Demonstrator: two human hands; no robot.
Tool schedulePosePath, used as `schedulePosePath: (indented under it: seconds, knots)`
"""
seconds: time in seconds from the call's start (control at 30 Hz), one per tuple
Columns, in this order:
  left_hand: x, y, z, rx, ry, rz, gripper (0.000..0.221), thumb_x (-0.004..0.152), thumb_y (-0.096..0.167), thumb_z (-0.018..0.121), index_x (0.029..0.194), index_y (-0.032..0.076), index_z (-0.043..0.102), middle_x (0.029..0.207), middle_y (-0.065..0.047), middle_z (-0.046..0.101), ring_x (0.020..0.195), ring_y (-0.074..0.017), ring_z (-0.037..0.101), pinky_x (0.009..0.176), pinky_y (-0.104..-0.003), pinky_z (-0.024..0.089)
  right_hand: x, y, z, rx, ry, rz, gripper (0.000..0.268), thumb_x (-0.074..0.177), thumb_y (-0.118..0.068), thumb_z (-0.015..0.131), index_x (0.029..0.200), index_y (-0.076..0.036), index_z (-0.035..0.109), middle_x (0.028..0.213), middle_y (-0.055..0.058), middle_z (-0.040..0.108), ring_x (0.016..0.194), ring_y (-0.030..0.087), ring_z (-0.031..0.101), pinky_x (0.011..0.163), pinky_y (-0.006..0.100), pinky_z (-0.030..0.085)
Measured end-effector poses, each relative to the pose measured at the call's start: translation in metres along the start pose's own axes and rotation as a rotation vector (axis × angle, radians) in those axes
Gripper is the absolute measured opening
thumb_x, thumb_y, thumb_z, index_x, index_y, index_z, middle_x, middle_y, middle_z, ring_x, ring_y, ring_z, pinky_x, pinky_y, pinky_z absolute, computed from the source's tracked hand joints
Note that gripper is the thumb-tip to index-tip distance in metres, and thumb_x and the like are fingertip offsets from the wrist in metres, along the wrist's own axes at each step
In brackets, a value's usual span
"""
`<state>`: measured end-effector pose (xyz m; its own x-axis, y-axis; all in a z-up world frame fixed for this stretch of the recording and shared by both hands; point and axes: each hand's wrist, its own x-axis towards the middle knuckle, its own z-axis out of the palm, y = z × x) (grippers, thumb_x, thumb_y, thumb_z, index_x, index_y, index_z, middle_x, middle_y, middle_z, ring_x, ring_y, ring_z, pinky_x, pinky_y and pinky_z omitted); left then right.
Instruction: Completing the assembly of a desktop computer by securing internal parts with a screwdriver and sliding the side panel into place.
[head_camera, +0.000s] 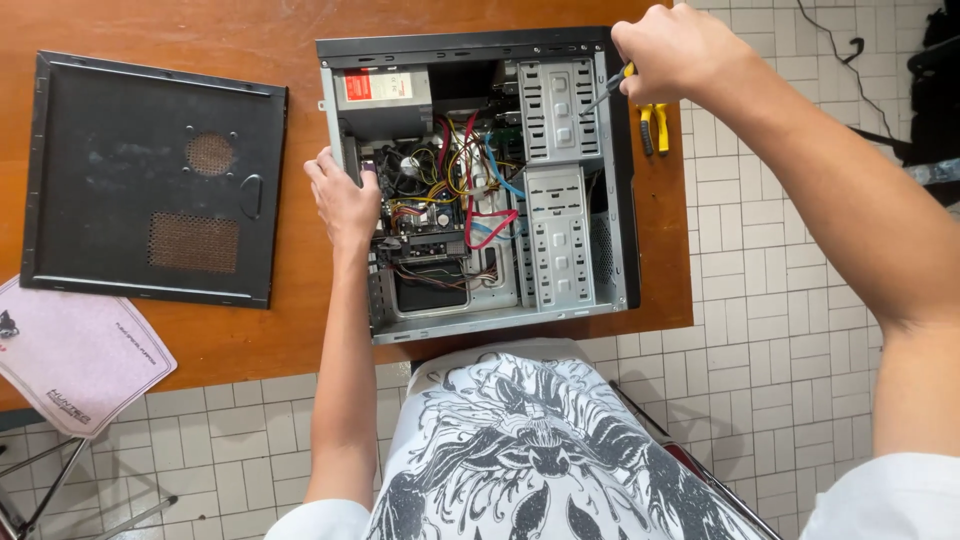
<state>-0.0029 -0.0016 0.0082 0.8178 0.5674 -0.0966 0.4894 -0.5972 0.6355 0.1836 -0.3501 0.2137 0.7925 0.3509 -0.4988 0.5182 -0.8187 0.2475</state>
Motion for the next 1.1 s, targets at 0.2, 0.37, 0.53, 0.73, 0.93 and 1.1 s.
schedulePosePath:
  seconds: [0.2, 0.37, 0.53, 0.73, 0.93, 1.1]
  knots:
    - [0.001, -0.013, 0.007, -0.11, 0.036, 0.029, 0.049, 0.093, 0.024, 0.063, 0.134, 0.004, 0.046, 0.127, -0.017, 0.044, 0.107, -0.0347, 0.059, 0.089, -0.05, 0.052, -0.005, 0.006, 0.01, -0.102, 0.003, -0.009, 0.035, 0.094, -0.036, 0.067, 0.118, -0.012, 0.062, 0.104, 0.019, 0.074, 0.091, 0.039, 0.072, 0.069, 0.049, 0.055]
    - [0.013, -0.07, -0.006, -0.534, 0.226, -0.21, 0.03, 0.093, 0.027, 0.06, 0.119, 0.013, 0.064, 0.118, -0.01, 0.056, 0.105, -0.0208, 0.061, 0.094, -0.035, 0.051, -0.054, 0.019, 0.01, 0.06, 0.094, 0.02, 0.029, 0.1, -0.034, 0.065, 0.117, -0.011, 0.062, 0.107, 0.019, 0.074, 0.095, 0.041, 0.071, 0.073, 0.053, 0.055]
    - [-0.007, -0.198, -0.004, -0.261, 0.316, -0.435, 0.029, 0.085, 0.024, 0.065, 0.114, 0.02, 0.068, 0.118, -0.008, 0.055, 0.096, -0.0237, 0.066, 0.094, -0.036, 0.05, -0.123, 0.041, 0.035, 0.524, 0.34, 0.085, 0.034, 0.106, -0.022, 0.071, 0.13, 0.0, 0.063, 0.123, 0.025, 0.069, 0.108, 0.04, 0.065, 0.086, 0.054, 0.053]
    - [-0.074, -0.248, -0.012, 0.17, 0.133, -0.39, 0.044, 0.087, 0.013, 0.057, 0.13, 0.002, 0.055, 0.133, -0.022, 0.039, 0.116, -0.0393, 0.037, 0.095, -0.057, 0.042, -0.124, 0.077, 0.238, 0.918, 0.776, 0.271, 0.023, 0.105, -0.018, 0.075, 0.124, -0.006, 0.069, 0.111, 0.01, 0.068, 0.095, 0.023, 0.059, 0.076, 0.037, 0.048]
    - [-0.079, -0.286, 0.007, 0.373, 0.191, -0.176, 0.046, 0.083, 0.005, 0.065, 0.126, 0.009, 0.051, 0.123, -0.014, 0.038, 0.12, -0.0415, 0.04, 0.095, -0.056, 0.042, -0.123, 0.029, 0.437, 1.495, 0.657, 0.783, 0.027, 0.101, -0.031, 0.077, 0.12, -0.015, 0.067, 0.077, 0.008, 0.061, 0.054, 0.014, 0.057, 0.049, 0.024, 0.047]
    - [-0.044, -0.281, 0.019, 0.375, 0.186, -0.153, 0.036, 0.091, 0.013, 0.067, 0.124, 0.009, 0.053, 0.119, -0.012, 0.043, 0.117, -0.0386, 0.044, 0.097, -0.053, 0.039, -0.144, -0.029, 0.468, 1.364, 0.469, 0.914, 0.035, 0.092, -0.037, 0.082, 0.121, -0.019, 0.072, 0.117, 0.015, 0.058, 0.11, 0.033, 0.06, 0.095, 0.042, 0.05]
